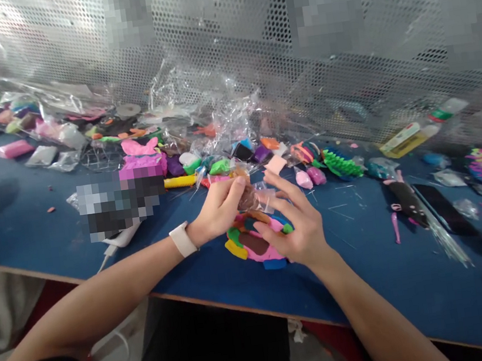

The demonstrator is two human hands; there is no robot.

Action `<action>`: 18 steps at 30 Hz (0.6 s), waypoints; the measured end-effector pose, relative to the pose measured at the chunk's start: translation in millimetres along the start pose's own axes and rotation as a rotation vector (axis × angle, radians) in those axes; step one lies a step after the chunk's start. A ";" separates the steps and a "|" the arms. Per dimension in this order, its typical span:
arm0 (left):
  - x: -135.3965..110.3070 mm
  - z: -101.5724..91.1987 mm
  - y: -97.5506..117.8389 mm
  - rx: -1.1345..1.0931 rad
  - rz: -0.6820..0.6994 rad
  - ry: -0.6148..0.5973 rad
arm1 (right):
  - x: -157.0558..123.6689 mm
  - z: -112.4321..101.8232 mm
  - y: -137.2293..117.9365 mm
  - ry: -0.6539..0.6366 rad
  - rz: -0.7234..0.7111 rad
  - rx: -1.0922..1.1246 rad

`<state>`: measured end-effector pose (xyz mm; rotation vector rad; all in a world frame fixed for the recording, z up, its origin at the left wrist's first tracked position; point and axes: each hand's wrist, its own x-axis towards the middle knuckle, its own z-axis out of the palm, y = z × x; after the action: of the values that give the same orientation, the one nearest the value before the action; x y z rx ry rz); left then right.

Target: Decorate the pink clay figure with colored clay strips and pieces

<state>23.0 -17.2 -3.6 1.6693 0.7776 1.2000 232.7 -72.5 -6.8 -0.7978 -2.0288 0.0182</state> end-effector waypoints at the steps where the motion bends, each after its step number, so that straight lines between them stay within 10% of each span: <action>1: -0.3 1.0 -0.4 -0.014 -0.017 0.013 | -0.3 0.1 0.5 0.005 -0.009 -0.010; 18: 18.2 -10.1 -8.8 -0.329 -0.178 0.159 | 53.0 8.5 4.3 -0.215 0.014 -0.025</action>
<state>19.6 5.1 -3.7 1.2237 0.7615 1.2673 209.3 -38.0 27.1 -0.8566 -2.2291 0.0902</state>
